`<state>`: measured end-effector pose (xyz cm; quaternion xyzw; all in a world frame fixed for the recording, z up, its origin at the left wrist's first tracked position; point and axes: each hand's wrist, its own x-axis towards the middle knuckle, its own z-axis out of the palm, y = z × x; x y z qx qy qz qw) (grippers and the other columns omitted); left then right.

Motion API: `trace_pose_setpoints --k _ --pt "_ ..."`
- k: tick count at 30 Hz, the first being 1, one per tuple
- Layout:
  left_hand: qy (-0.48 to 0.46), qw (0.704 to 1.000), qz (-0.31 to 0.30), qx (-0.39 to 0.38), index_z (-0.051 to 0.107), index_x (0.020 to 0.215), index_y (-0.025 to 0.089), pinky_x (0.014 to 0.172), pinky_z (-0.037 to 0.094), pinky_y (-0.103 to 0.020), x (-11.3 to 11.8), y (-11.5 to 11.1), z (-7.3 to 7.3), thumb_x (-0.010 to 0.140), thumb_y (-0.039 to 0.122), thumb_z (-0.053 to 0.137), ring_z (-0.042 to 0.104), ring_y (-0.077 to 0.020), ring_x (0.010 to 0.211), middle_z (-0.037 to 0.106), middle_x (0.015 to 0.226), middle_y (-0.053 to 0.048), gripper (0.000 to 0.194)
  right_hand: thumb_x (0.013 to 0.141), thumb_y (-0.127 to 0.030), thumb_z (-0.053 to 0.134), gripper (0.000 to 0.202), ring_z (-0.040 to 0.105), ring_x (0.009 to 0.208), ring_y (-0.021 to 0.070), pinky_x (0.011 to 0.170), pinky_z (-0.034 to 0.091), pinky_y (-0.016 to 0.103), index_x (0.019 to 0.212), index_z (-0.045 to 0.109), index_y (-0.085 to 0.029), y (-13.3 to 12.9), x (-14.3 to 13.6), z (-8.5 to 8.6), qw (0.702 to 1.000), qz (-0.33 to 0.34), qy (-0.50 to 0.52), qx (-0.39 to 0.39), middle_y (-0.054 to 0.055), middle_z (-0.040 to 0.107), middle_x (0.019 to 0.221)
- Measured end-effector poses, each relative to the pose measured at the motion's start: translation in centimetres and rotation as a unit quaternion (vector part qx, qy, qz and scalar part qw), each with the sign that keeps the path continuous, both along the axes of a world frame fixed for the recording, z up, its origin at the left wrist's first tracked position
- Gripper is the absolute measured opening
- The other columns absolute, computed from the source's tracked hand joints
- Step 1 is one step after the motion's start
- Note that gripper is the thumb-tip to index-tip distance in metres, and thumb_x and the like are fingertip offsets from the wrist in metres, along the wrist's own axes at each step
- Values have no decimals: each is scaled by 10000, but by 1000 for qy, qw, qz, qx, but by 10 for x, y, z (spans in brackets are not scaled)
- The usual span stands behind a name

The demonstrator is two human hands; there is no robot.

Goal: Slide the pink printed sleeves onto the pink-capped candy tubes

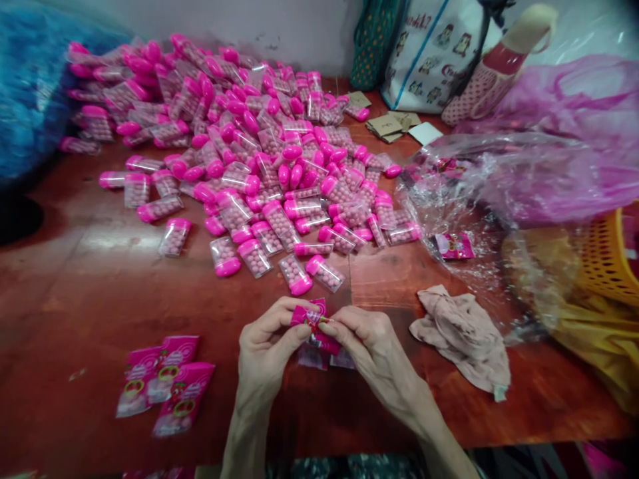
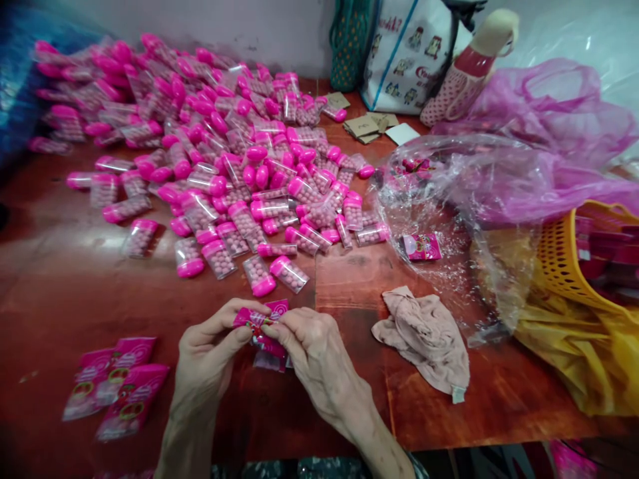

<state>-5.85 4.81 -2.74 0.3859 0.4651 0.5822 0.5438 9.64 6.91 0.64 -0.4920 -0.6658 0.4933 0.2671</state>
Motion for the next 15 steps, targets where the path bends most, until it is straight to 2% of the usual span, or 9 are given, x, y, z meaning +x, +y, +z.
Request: trace_pose_setpoints --k 3,5,7,9,11,13,15 --pt "-67 997 31 -9 705 639 161 716 478 -297 4 -1 1 724 148 664 605 -181 758 669 784 -56 95 856 -286 580 209 480 573 90 552 341 209 695 635 -166 1 4 1 997 -6 53 -60 -39 548 612" --pt "-121 990 56 -41 691 596 146 673 482 -264 7 0 2 704 184 687 594 -152 696 650 712 -37 115 829 -314 610 226 460 529 84 504 332 200 658 636 -168 3 8 2 992 -23 83 -97 -51 531 565" --pt "-162 977 103 -91 693 601 138 643 486 -231 7 2 2 668 213 725 591 -126 658 644 679 -18 106 835 -340 590 262 459 507 86 485 332 200 640 618 -168 9 12 0 988 -71 93 -101 -53 521 539" --pt "-189 957 182 -128 700 612 139 640 494 -204 3 5 0 592 226 786 598 -104 640 661 670 0 124 868 -357 529 301 475 510 101 497 346 215 642 597 -170 17 15 -7 986 -147 61 -54 -43 523 539" --pt "-198 938 249 -138 700 604 146 652 503 -186 -2 8 -2 498 224 838 610 -88 628 682 655 16 191 883 -351 495 275 508 573 131 553 378 242 705 601 -170 27 14 -17 978 -207 -15 34 -14 563 620" --pt "-202 931 274 -134 692 579 153 652 513 -181 -7 9 -4 442 227 860 619 -80 608 695 636 28 229 859 -328 533 181 547 743 191 678 415 299 854 615 -166 36 7 -29 969 -198 -100 108 49 611 821" --pt "-206 929 277 -134 692 588 163 653 524 -187 -9 10 -5 437 238 863 631 -82 600 707 631 36 240 797 -317 610 198 520 916 264 792 411 383 924 601 -165 42 -3 -41 962 -170 -158 142 109 595 974"
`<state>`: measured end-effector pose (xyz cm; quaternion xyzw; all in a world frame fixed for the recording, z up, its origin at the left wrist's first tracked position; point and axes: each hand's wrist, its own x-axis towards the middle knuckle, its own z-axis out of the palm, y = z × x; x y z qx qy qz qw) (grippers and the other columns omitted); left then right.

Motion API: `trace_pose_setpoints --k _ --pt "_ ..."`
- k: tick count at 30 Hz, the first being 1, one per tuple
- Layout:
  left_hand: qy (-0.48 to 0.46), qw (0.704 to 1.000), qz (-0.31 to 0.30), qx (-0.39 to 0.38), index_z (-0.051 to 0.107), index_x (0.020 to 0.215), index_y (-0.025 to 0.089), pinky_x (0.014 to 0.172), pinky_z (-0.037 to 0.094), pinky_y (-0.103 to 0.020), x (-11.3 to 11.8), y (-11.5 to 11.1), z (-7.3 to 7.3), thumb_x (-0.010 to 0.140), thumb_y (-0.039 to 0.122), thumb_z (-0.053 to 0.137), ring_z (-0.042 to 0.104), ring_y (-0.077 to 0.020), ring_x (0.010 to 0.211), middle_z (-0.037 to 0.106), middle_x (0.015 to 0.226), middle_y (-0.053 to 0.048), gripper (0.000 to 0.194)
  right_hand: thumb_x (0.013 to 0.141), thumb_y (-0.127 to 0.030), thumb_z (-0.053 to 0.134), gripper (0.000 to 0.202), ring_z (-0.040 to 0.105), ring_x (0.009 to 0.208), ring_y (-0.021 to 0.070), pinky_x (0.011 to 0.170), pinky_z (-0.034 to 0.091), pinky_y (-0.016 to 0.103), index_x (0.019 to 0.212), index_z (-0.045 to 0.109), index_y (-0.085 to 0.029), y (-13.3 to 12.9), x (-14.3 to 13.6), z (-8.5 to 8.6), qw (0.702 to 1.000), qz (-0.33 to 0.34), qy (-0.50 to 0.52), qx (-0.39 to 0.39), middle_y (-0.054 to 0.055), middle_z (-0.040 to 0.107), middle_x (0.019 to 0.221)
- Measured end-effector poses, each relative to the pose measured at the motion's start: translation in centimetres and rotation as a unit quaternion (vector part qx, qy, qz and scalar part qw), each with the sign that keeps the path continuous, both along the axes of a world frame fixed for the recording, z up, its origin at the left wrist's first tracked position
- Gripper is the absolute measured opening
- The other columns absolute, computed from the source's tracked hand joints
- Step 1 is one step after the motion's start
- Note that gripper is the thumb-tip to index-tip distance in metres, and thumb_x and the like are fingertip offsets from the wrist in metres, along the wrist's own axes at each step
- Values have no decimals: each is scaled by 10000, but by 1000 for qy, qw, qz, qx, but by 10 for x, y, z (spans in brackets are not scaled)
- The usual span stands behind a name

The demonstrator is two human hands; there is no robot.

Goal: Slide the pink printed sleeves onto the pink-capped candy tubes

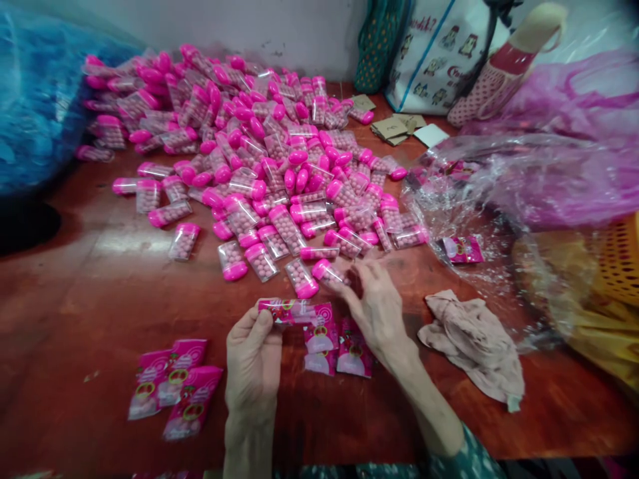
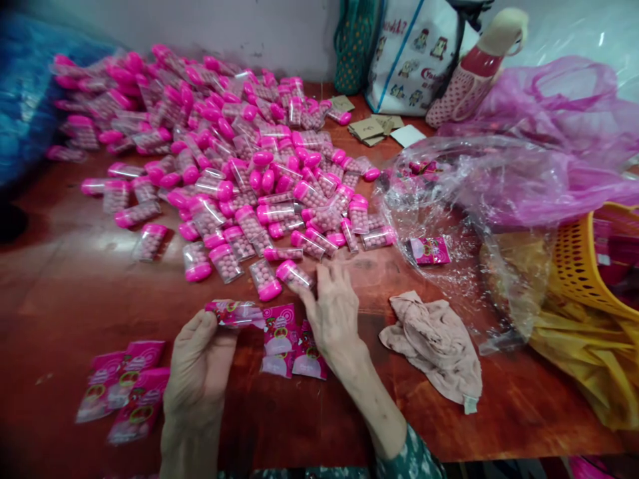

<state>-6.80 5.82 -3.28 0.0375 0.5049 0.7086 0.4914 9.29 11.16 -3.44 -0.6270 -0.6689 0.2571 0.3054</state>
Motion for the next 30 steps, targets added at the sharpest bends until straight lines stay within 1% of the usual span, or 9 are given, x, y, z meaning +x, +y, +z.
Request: trace_pose_setpoints --k 3,5,8,10,12,14,20,26,30 --pt "-8 1000 9 -1 697 620 173 656 535 -197 -1 -1 -2 443 243 863 643 -85 602 720 640 43 252 785 -294 614 138 500 968 287 809 416 419 853 577 -181 1 -11 -10 1000 1 5 -13 127 580 990" --pt "-9 1000 13 -1 700 636 177 672 541 -216 -3 -2 -3 455 250 859 652 -97 626 729 664 33 252 803 -300 590 124 542 841 251 740 442 387 807 544 -186 -2 -10 -9 999 -6 40 -36 94 595 867" --pt "4 1000 10 6 704 639 185 702 545 -260 -5 -2 -5 486 270 847 661 -123 664 734 694 14 225 837 -349 555 170 562 653 178 597 454 299 831 513 -184 -11 2 5 988 5 122 -100 39 606 742" --pt "18 1000 7 19 707 631 193 707 544 -275 -6 -2 -5 504 269 839 662 -134 677 731 699 13 198 834 -397 559 226 575 630 148 540 447 244 873 511 -180 -18 10 18 966 29 199 -161 28 623 757" --pt "36 999 1 32 713 631 197 708 540 -276 -4 -1 -3 510 268 836 660 -140 693 730 717 9 187 784 -406 626 266 552 584 117 500 412 205 861 511 -180 -25 14 31 914 38 316 -249 -3 607 718" --pt "50 998 -13 40 719 645 195 720 536 -271 -1 1 -1 519 268 833 657 -143 720 729 746 0 186 738 -388 681 283 523 560 97 494 392 188 830 518 -176 -31 14 39 877 37 379 -293 -25 584 686" --pt "59 995 -59 60 714 627 188 704 536 -257 8 3 1 526 253 831 651 -150 759 722 811 -19 168 727 -347 701 223 543 638 113 562 412 204 824 600 -173 -38 14 44 890 39 347 -293 -21 604 715" --pt "57 988 -110 88 710 613 189 727 537 -297 9 3 0 599 245 789 661 -179 788 718 863 -44 98 687 -312 742 216 597 652 125 588 455 215 859 690 -192 -37 27 39 857 51 387 -335 -9 676 748" --pt "48 987 -131 76 717 660 170 732 534 -270 12 2 -1 633 233 764 666 -172 794 724 904 -58 84 695 -299 734 240 611 676 148 608 472 240 916 697 -213 -40 28 36 870 37 363 -332 -3 690 774"
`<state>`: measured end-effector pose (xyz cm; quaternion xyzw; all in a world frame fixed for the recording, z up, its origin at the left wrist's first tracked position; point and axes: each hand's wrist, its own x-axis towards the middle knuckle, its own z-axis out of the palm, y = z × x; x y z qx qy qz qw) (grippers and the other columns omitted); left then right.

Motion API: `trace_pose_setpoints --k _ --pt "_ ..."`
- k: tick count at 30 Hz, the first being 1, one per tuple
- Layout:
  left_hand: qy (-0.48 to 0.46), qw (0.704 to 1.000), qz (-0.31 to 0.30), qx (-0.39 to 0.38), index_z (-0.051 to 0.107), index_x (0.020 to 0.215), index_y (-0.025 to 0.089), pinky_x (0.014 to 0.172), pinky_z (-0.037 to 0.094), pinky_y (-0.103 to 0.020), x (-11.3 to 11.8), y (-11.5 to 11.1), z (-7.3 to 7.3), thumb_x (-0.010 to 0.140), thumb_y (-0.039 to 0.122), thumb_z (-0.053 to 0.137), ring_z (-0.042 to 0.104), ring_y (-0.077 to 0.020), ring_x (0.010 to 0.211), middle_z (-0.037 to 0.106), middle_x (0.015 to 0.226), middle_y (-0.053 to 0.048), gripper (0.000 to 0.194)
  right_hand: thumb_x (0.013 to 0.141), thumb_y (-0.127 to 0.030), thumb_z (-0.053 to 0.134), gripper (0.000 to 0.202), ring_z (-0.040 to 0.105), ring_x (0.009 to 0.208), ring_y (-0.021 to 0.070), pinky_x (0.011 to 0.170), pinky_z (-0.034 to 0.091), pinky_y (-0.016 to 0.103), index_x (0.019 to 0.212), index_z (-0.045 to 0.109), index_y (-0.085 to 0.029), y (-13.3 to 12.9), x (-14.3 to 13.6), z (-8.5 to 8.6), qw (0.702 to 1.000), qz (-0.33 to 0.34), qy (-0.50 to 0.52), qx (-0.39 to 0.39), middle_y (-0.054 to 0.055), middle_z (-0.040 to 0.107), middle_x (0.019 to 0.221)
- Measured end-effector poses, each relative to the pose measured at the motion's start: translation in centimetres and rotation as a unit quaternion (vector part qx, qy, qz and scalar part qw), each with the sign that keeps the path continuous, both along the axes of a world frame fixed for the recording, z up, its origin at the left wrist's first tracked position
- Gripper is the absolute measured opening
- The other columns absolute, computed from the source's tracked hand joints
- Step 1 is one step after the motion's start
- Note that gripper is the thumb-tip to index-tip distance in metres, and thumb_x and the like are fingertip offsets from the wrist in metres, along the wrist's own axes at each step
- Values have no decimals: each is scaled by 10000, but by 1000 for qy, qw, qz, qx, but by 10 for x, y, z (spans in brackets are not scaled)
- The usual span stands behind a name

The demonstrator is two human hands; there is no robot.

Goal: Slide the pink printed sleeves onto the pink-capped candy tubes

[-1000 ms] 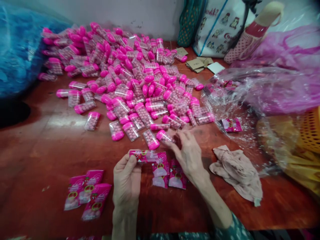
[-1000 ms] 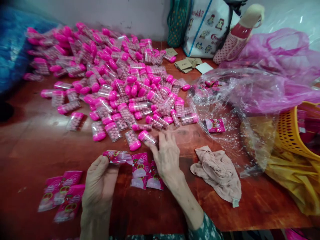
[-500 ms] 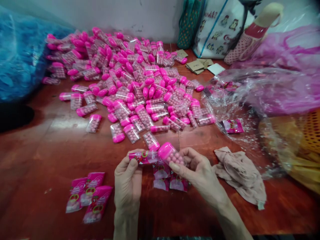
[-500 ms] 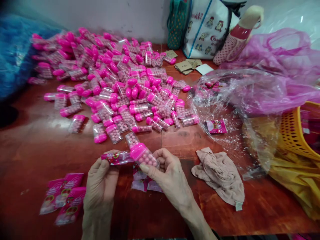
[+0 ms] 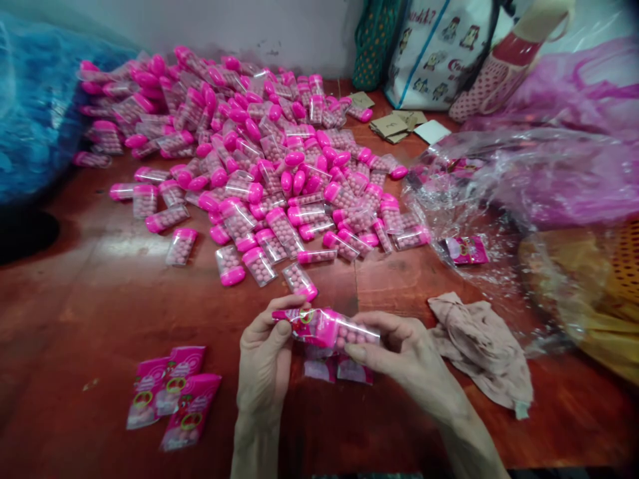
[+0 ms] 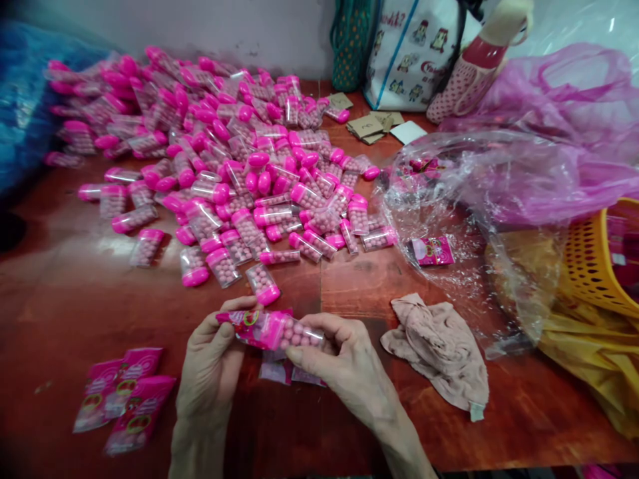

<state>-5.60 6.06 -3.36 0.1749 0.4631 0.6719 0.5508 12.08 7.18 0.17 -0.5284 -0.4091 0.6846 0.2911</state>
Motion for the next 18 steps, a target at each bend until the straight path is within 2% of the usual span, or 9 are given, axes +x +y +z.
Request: trace_pose_setpoints --k 5,9,12,16,18 --pt "-13 998 16 -52 722 816 154 682 538 -247 8 2 4 610 237 774 676 -164 713 740 865 -92 228 739 -259 687 236 578 628 142 574 464 244 974 690 -234 -5 -8 2 979 -16 -149 139 -8 678 782" --pt "1 999 -4 -45 701 909 136 702 532 -254 13 3 11 641 198 747 678 -180 757 736 877 -105 279 762 -212 660 256 585 654 147 574 457 238 1014 677 -257 -9 -12 3 961 1 -181 211 -9 688 830" --pt "8 999 -13 -48 687 923 141 691 539 -297 13 3 15 662 175 722 681 -207 768 731 896 -107 265 771 -240 658 244 613 725 173 615 475 248 1014 680 -249 -11 -12 3 972 1 -149 179 1 697 857" --pt "12 998 -24 -54 674 930 138 669 537 -279 15 3 19 678 181 707 679 -212 797 720 940 -115 258 795 -323 642 222 627 732 178 616 492 248 990 684 -225 -14 -8 2 998 -4 -17 58 6 700 842" --pt "13 998 -28 -50 665 942 138 678 535 -281 18 2 21 693 184 697 676 -216 816 719 932 -114 255 811 -340 625 217 631 731 172 622 495 245 985 681 -224 -16 -7 2 999 -16 17 37 5 701 843"
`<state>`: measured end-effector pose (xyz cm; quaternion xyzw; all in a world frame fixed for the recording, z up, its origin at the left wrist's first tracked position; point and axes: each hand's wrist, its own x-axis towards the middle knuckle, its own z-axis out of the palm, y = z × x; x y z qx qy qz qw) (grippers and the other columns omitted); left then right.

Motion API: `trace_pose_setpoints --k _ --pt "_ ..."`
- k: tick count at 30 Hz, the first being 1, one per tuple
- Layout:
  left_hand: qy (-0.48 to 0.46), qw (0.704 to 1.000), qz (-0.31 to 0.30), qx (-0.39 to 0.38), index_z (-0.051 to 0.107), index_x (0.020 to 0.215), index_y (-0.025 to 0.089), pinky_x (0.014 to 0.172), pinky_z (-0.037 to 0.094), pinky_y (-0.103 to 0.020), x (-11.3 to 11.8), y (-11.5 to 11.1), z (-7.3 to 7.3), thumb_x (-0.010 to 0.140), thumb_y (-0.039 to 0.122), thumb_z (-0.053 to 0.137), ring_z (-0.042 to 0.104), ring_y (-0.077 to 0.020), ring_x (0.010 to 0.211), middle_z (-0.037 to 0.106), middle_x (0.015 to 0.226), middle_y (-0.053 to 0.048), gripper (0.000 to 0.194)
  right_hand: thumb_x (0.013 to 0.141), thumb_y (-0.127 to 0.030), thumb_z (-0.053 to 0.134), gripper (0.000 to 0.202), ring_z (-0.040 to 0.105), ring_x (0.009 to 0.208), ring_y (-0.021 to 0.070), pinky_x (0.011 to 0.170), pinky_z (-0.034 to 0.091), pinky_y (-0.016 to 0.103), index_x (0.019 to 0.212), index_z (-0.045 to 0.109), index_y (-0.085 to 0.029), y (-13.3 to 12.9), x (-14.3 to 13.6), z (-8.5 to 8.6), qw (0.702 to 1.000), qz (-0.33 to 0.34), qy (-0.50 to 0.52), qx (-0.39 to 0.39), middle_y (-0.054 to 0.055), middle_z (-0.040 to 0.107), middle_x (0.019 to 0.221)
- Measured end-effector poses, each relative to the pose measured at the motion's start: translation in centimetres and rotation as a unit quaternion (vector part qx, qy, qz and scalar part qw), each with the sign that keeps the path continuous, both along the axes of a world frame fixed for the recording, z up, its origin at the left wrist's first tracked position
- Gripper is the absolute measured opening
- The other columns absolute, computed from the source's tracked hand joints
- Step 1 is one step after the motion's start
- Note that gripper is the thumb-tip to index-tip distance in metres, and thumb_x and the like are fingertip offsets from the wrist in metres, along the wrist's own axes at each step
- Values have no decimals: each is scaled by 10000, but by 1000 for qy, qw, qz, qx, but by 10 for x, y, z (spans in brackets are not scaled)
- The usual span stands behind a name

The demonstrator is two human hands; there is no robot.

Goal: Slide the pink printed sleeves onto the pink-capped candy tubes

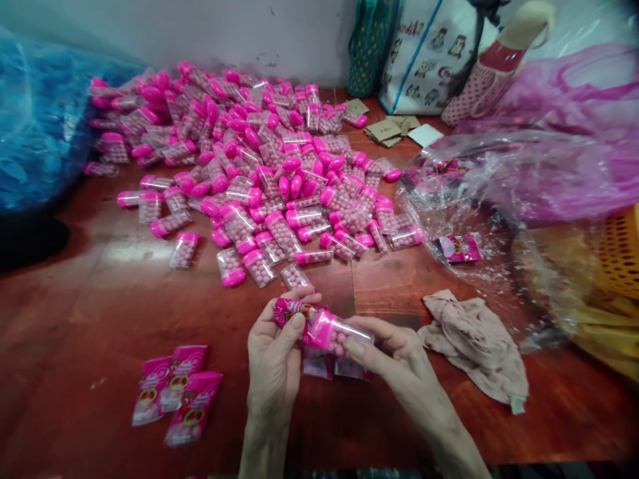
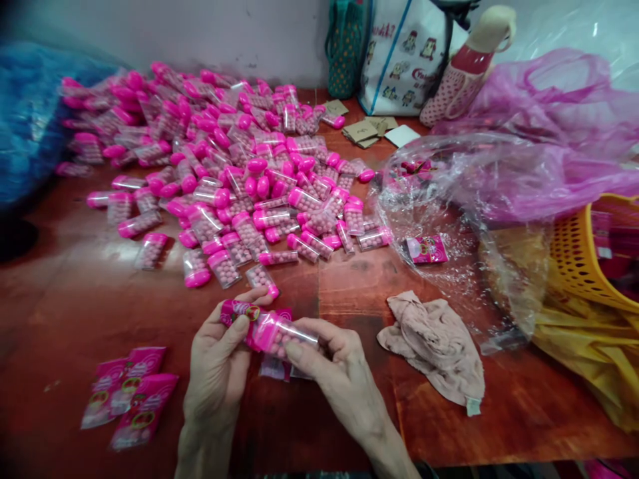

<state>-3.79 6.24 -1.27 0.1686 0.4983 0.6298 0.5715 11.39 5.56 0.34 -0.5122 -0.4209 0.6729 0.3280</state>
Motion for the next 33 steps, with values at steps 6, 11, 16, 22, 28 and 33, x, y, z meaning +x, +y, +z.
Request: trace_pose_setpoints --k 6,11,16,22,28,33 --pt "-4 995 96 20 598 994 215 748 520 -278 14 -1 4 640 79 731 664 -182 874 715 959 -39 402 814 -242 626 240 635 776 173 695 506 256 1049 660 -208 -8 -7 -1 974 -42 -128 185 27 696 905" --pt "-81 995 -5 -55 666 919 146 753 527 -341 17 -6 5 688 258 719 671 -242 859 723 913 -103 261 820 -170 607 285 638 791 196 720 517 277 1102 641 -143 -12 -14 -7 915 -60 -209 341 87 689 873" --pt "-114 992 -35 -50 721 791 137 798 515 -358 20 -9 2 652 315 748 668 -252 849 730 842 -96 227 830 -129 587 280 625 762 193 717 515 280 1103 636 -92 -14 -15 -12 876 -69 -250 406 112 682 830" --pt "-114 992 -56 4 729 816 145 844 494 -360 20 -9 -2 642 391 748 628 -272 953 716 902 -95 303 819 -118 597 250 623 735 181 682 510 259 1059 658 -88 -14 -15 -13 897 -89 -199 385 97 676 811" --pt "-139 985 -97 4 716 894 134 844 489 -385 19 -9 -6 668 433 714 605 -298 1000 688 1012 -134 375 820 -170 612 183 619 730 144 669 498 205 988 684 -163 -7 -14 -2 967 -58 -89 231 28 668 829" --pt "-119 986 -112 32 717 917 120 879 472 -393 17 -9 -2 707 391 692 555 -315 1087 687 1014 -143 344 818 -211 628 169 626 710 106 652 499 153 962 692 -272 -8 -15 3 984 -75 -23 157 -51 687 815"
